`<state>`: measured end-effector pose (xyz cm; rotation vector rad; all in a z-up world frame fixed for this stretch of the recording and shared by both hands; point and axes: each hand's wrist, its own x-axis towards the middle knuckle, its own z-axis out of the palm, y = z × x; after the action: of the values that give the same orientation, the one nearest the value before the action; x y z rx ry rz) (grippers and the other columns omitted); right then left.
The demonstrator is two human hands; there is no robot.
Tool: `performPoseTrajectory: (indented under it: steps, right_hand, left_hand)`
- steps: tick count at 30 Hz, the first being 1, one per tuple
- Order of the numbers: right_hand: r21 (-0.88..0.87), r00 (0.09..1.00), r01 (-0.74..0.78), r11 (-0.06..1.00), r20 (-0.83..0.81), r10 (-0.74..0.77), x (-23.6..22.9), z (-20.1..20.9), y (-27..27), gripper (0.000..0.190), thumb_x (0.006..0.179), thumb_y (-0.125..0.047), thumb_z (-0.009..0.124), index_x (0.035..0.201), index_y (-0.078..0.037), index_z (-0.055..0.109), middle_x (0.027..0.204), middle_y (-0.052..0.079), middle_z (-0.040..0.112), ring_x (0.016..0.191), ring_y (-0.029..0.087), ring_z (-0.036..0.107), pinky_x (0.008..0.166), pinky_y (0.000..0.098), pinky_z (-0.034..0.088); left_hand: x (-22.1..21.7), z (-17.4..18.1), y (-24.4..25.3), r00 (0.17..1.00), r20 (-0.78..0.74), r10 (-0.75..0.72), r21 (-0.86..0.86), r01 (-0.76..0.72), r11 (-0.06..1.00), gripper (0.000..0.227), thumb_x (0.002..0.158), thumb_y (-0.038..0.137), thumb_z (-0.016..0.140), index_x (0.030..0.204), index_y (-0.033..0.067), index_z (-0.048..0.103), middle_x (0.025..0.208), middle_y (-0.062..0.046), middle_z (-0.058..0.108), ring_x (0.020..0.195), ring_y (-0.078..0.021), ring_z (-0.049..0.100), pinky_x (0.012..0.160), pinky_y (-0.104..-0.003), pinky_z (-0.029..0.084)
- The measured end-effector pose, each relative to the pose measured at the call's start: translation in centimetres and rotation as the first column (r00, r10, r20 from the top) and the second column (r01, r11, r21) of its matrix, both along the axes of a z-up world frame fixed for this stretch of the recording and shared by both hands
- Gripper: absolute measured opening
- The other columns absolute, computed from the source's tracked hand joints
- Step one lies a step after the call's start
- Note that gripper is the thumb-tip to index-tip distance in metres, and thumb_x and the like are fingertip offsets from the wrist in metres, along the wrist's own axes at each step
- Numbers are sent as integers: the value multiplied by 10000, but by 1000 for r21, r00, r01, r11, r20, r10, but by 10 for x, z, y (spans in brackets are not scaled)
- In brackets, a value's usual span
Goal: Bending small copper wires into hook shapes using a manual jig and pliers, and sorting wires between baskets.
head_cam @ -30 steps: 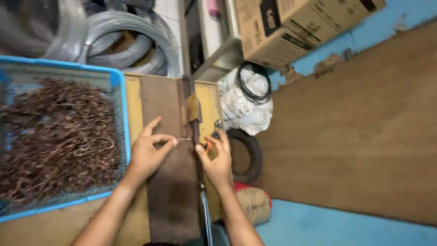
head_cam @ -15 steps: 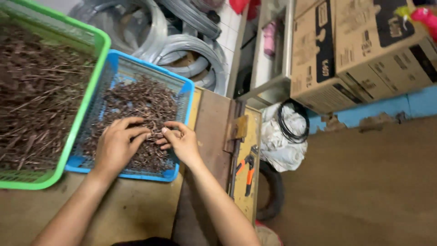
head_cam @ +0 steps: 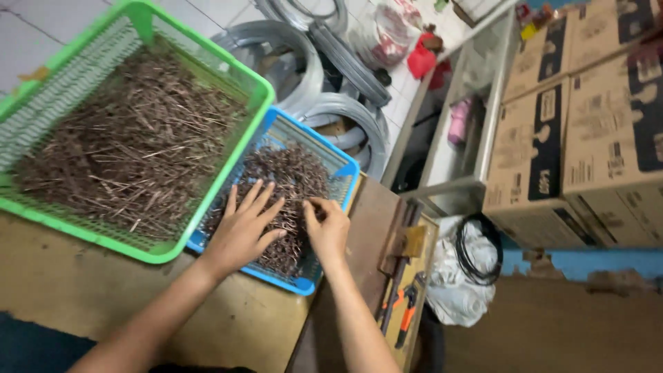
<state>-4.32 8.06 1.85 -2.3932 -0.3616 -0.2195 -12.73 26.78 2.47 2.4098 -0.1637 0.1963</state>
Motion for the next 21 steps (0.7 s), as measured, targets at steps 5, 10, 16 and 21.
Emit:
performPoseTrajectory:
  steps: [5,10,16,21]
  right_hand:
    - [28,969,-226,974,114,221,5,19,74,94,874,-155,748,957,-161,791,861,69,745,855,296,738,760,372,588]
    - [-79,872,-432,899,217,438,15,2,160,122,840,-164,753,958,-194,766,875,24,715,893,263,714,808,372,548]
    - [-232,832,-493,838,154,533,36,-29,236,180,852,-268,718,996,-168,764,916,59,704,923,304,695,782,414,532]
    - [-262,825,-538,801,32,565,39,-33,266,309,828,-316,769,1100,-169,771,1010,92,698,986,331,697,845,420,556]
  left_hand:
    - [-29,-6,48,948,239,208,-57,-200,978,149,916,325,696,1012,246,780,1190,33,732,1190,-183,647,1158,-541,337]
    - [-36,-18,133,864,288,413,70,-449,891,92,937,334,712,975,286,780,1206,95,724,1118,-153,681,1120,-475,447]
    - [-23,-10,186,848,-84,523,154,-508,848,555,925,373,697,1391,79,631,1510,-187,550,1436,-361,478,1175,-610,326]
    - [-12,-16,192,816,-314,485,176,-452,874,701,906,402,692,1486,54,506,1596,-213,424,1497,-348,365,1230,-583,224]
